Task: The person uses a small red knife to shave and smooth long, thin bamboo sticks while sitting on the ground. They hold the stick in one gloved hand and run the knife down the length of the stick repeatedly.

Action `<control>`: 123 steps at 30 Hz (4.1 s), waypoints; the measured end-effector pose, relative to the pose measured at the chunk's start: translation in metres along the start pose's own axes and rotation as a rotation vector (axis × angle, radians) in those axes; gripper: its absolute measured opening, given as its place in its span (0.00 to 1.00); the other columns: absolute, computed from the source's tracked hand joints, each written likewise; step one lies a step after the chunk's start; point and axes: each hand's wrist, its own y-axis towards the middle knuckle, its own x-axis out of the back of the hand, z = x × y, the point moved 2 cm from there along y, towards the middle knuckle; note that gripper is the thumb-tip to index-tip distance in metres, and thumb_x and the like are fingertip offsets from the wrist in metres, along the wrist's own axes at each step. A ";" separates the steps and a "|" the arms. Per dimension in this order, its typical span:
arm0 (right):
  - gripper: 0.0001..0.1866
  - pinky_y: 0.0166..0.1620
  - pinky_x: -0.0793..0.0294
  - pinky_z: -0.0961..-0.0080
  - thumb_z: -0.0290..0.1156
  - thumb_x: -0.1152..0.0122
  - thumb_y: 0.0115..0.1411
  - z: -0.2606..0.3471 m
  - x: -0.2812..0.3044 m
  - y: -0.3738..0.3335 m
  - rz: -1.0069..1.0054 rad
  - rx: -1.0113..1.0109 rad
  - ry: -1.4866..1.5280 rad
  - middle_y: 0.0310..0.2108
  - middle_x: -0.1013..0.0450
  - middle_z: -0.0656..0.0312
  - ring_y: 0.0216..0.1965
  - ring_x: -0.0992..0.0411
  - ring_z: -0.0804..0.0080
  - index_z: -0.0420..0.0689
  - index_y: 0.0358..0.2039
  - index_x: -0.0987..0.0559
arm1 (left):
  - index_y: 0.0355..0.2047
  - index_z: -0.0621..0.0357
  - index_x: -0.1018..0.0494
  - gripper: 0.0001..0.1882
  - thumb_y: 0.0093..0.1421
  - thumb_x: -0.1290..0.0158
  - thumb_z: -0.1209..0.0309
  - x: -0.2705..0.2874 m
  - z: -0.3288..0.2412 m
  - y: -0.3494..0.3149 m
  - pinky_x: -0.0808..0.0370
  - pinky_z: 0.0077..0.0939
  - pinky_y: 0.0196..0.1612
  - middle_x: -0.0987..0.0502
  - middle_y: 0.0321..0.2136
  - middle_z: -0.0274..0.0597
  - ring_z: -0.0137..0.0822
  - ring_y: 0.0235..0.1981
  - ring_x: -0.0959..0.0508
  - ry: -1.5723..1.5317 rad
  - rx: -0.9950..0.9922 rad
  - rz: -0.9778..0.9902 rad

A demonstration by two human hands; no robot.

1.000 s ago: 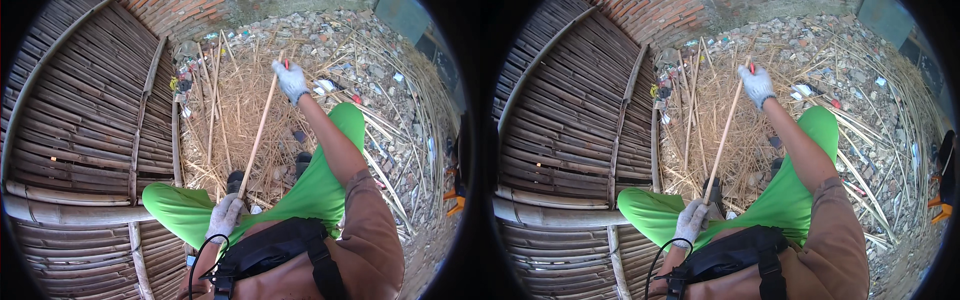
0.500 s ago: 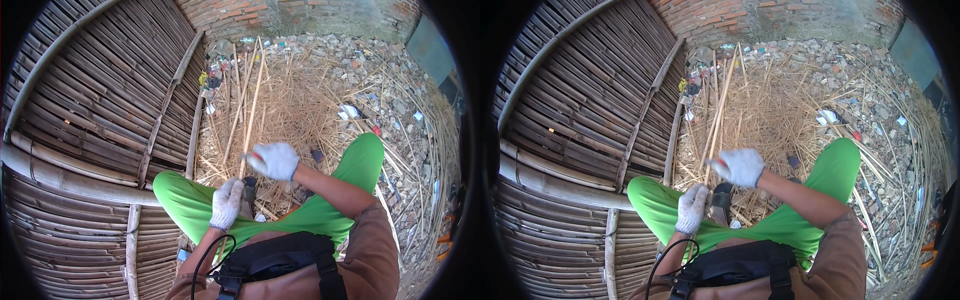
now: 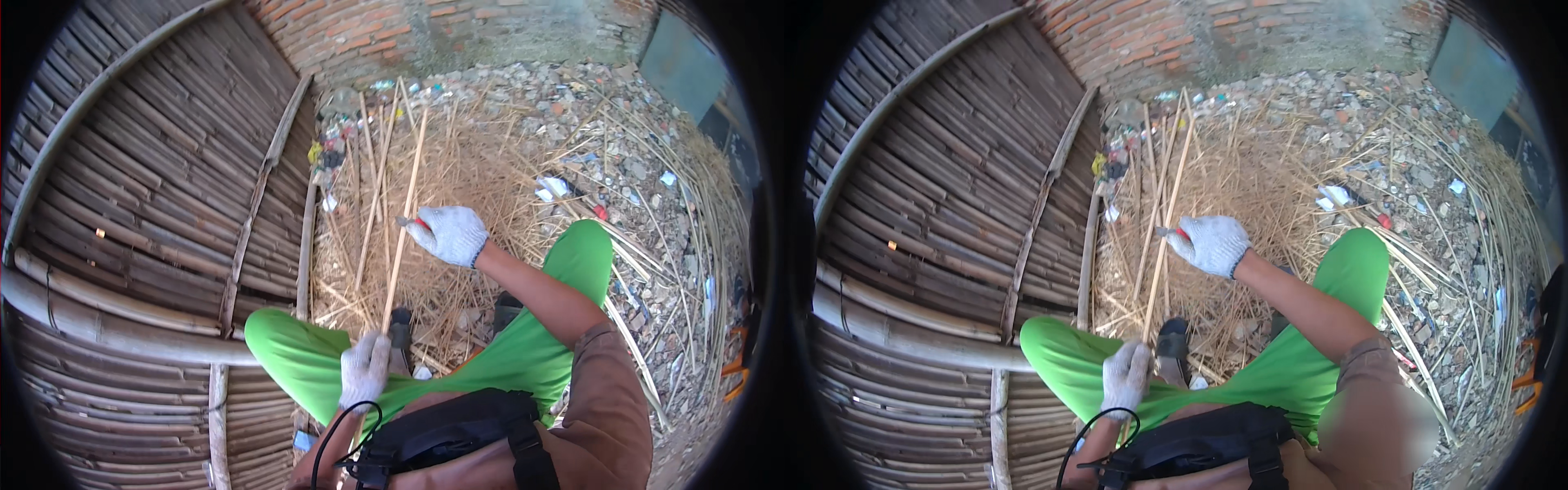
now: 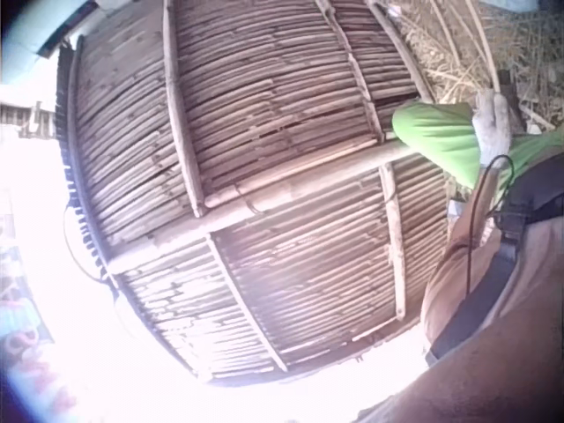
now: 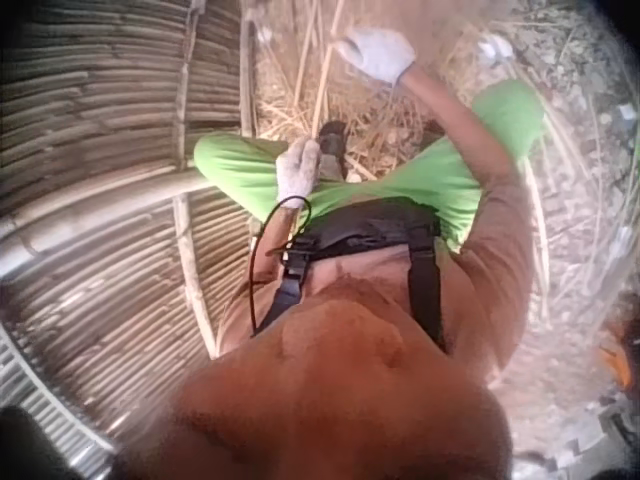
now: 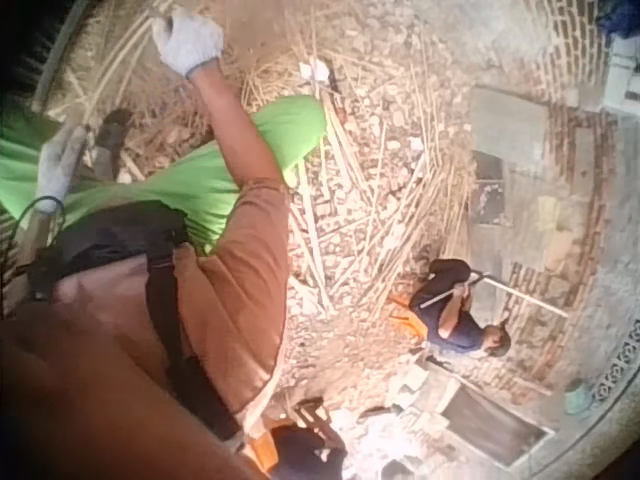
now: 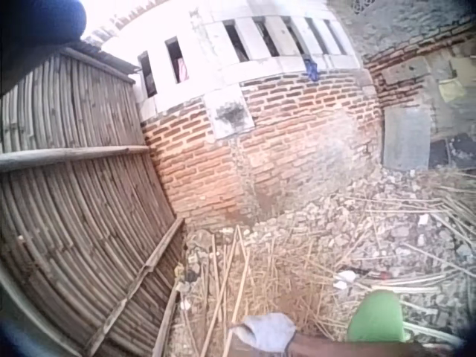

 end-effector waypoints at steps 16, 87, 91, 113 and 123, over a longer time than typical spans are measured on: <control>0.39 0.50 0.18 0.43 0.68 0.63 0.77 -0.117 0.064 0.060 -0.095 -0.324 -0.051 0.41 0.16 0.40 0.44 0.16 0.38 0.45 0.40 0.17 | 0.39 0.63 0.20 0.15 0.76 0.48 0.64 0.036 0.014 -0.072 0.22 0.49 0.33 0.22 0.25 0.60 0.62 0.27 0.19 0.313 -0.040 0.023; 0.20 0.29 0.20 0.55 0.53 0.35 0.70 0.113 0.035 -0.054 0.090 0.299 0.129 0.26 0.21 0.56 0.26 0.18 0.51 0.49 0.33 0.20 | 0.38 0.61 0.22 0.16 0.78 0.50 0.62 0.031 -0.050 -0.010 0.26 0.29 0.28 0.24 0.22 0.38 0.28 0.21 0.23 -0.178 -0.003 0.020; 0.20 0.28 0.20 0.55 0.53 0.34 0.70 0.113 0.049 -0.043 0.097 0.311 0.085 0.25 0.21 0.57 0.26 0.18 0.53 0.49 0.33 0.20 | 0.35 0.60 0.23 0.19 0.79 0.51 0.60 0.033 -0.045 -0.011 0.28 0.26 0.25 0.26 0.19 0.35 0.26 0.18 0.25 -0.120 -0.083 -0.034; 0.43 0.55 0.19 0.45 0.70 0.66 0.77 -0.088 0.136 0.095 -0.051 -0.245 -0.164 0.48 0.16 0.40 0.50 0.17 0.38 0.43 0.51 0.15 | 0.44 0.61 0.16 0.15 0.73 0.48 0.64 0.036 -0.013 -0.063 0.19 0.38 0.34 0.19 0.23 0.48 0.43 0.24 0.16 0.201 -0.029 0.012; 0.30 0.20 0.35 0.76 0.59 0.28 0.68 -0.063 0.043 0.070 0.011 -0.471 0.880 0.26 0.30 0.69 0.19 0.35 0.80 0.43 0.51 0.23 | 0.57 0.63 0.23 0.17 0.79 0.47 0.62 -0.011 -0.028 -0.007 0.29 0.21 0.21 0.20 0.28 0.32 0.21 0.18 0.28 -0.346 0.169 0.230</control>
